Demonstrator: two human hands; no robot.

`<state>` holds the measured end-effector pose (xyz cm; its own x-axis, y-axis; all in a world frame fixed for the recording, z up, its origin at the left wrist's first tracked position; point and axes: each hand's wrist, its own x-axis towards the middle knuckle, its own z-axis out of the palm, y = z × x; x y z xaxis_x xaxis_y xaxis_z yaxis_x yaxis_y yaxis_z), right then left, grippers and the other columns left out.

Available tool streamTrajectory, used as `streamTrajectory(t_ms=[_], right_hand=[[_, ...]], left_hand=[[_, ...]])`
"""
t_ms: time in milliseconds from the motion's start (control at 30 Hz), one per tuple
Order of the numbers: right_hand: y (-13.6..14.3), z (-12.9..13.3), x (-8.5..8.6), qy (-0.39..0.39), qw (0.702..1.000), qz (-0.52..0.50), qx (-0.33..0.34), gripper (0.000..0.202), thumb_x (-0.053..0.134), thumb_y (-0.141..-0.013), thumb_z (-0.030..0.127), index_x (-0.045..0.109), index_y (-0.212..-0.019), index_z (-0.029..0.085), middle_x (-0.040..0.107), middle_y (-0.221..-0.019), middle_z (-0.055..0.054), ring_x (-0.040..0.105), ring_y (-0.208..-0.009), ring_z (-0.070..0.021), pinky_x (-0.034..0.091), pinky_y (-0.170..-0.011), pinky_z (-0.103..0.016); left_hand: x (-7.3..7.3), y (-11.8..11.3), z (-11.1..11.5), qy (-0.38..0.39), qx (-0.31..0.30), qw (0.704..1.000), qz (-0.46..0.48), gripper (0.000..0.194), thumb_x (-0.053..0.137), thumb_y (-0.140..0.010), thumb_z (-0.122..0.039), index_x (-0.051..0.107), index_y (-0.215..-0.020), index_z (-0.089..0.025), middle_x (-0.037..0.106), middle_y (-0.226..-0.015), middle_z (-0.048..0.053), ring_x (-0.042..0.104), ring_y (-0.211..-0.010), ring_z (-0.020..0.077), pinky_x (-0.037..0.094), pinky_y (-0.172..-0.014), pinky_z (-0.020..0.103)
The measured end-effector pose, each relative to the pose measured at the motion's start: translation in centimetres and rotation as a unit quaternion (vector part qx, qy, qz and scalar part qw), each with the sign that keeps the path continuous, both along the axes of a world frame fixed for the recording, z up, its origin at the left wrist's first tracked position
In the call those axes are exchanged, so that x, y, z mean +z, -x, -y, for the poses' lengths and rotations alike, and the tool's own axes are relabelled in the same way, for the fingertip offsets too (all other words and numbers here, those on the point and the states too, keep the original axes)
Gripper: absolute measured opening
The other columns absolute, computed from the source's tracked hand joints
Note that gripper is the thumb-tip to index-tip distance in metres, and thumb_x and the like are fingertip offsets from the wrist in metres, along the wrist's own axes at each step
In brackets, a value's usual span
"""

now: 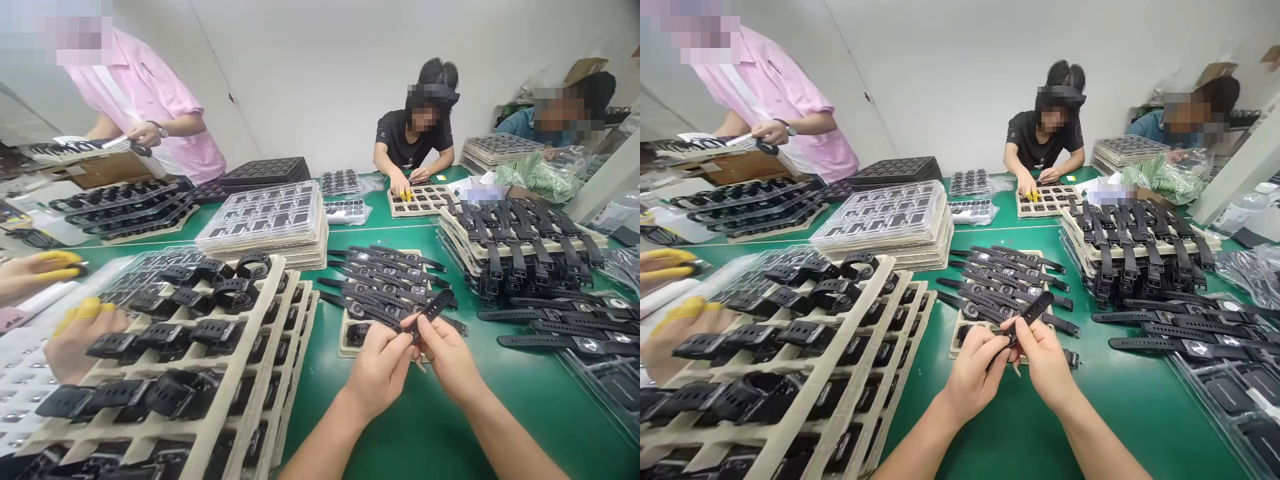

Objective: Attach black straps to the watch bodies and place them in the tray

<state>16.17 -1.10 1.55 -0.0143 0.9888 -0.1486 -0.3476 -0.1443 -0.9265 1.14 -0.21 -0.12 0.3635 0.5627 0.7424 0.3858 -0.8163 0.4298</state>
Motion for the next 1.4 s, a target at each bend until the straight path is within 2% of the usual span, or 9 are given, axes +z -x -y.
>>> streamTrajectory(t_ms=[233,367,500,667,867,1000,1133,1267,1400], right_hand=[[-0.2,0.3,-0.9,-0.043,0.993,0.107,0.011,0.056,0.056,-0.092,0.069,0.074,-0.097,0.017,0.06,-0.068,-0.002,0.056,-0.061,-0.0152,0.049,-0.054,-0.026],[-0.5,0.6,-0.9,-0.143,0.959,0.241,0.037,0.045,0.043,-0.104,0.054,0.073,-0.114,0.022,0.065,-0.09,-0.006,0.061,-0.078,-0.0189,0.056,-0.072,-0.032],[-0.8,0.8,-0.3,-0.208,0.917,0.324,0.099,0.036,0.051,-0.103,0.038,0.06,-0.137,0.032,0.058,-0.127,-0.008,0.057,-0.118,-0.0239,0.052,-0.101,-0.038],[-0.6,0.8,-0.1,-0.202,0.912,0.335,0.125,0.042,0.05,-0.102,0.034,0.056,-0.143,0.03,0.062,-0.125,-0.009,0.06,-0.116,-0.025,0.057,-0.095,-0.039],[0.2,1.2,-0.4,-0.17,0.894,0.406,0.083,0.054,0.056,-0.094,0.031,0.05,-0.148,0.026,0.063,-0.092,-0.004,0.062,-0.088,-0.0233,0.057,-0.084,-0.042],[0.4,1.3,-0.2,-0.164,0.889,0.419,0.083,0.051,0.057,-0.092,0.031,0.053,-0.143,0.026,0.063,-0.093,-0.003,0.063,-0.09,-0.0231,0.057,-0.086,-0.041],[0.6,1.2,0.6,-0.183,0.886,0.42,0.078,0.039,0.059,-0.09,0.029,0.062,-0.129,0.025,0.065,-0.097,-0.005,0.061,-0.087,-0.0224,0.056,-0.081,-0.038],[0.7,1.1,1.0,-0.163,0.905,0.385,0.078,0.027,0.065,-0.088,0.03,0.069,-0.115,0.025,0.07,-0.095,-0.003,0.062,-0.081,-0.0213,0.055,-0.075,-0.036],[0.5,0.8,-0.1,-0.165,0.944,0.275,0.083,0.023,0.061,-0.094,0.033,0.074,-0.111,0.025,0.075,-0.101,-0.005,0.067,-0.091,-0.0234,0.055,-0.083,-0.037]], left_hand=[[-0.2,-0.2,0.0,-0.046,0.047,0.998,0.019,0.022,0.054,-0.097,-0.01,0.063,-0.116,-0.016,0.06,-0.081,0.005,0.055,-0.074,0.017,0.053,-0.066,0.028],[-0.3,0.0,-0.1,-0.046,0.07,0.996,0.011,0.025,0.056,-0.095,-0.009,0.066,-0.115,-0.019,0.059,-0.078,0.003,0.055,-0.073,0.0174,0.051,-0.067,0.03],[0.0,0.2,-0.2,0.103,0.03,0.99,0.088,0.02,0.053,-0.097,-0.011,0.068,-0.106,-0.02,0.064,-0.084,0.004,0.06,-0.077,0.0171,0.051,-0.069,0.028],[0.1,0.0,-0.2,0.33,-0.034,0.916,0.226,0.022,0.057,-0.099,-0.032,0.068,-0.085,-0.018,0.064,-0.082,0.003,0.061,-0.078,0.0174,0.05,-0.072,0.028],[-0.3,-0.8,-0.1,0.424,-0.029,0.814,0.397,0.043,0.068,-0.088,-0.057,0.063,-0.075,-0.017,0.055,-0.073,-0.001,0.049,-0.064,0.0121,0.041,-0.061,0.023],[0.1,-0.9,-0.2,0.48,-0.027,0.741,0.469,0.049,0.075,-0.079,-0.062,0.058,-0.073,-0.017,0.053,-0.07,-0.003,0.046,-0.061,0.0103,0.039,-0.058,0.021],[1.0,-0.8,-0.2,0.518,-0.079,0.698,0.489,0.042,0.08,-0.079,-0.055,0.058,-0.084,-0.019,0.057,-0.073,-0.003,0.051,-0.065,0.0112,0.045,-0.065,0.023],[0.9,-0.5,0.2,0.545,-0.157,0.703,0.43,0.036,0.071,-0.089,-0.052,0.059,-0.106,-0.022,0.061,-0.084,-0.001,0.058,-0.074,0.0134,0.049,-0.076,0.027],[0.4,0.4,0.1,0.495,-0.208,0.761,0.365,0.045,0.055,-0.096,-0.061,0.054,-0.121,-0.024,0.062,-0.096,0.003,0.06,-0.088,0.017,0.05,-0.084,0.031]])
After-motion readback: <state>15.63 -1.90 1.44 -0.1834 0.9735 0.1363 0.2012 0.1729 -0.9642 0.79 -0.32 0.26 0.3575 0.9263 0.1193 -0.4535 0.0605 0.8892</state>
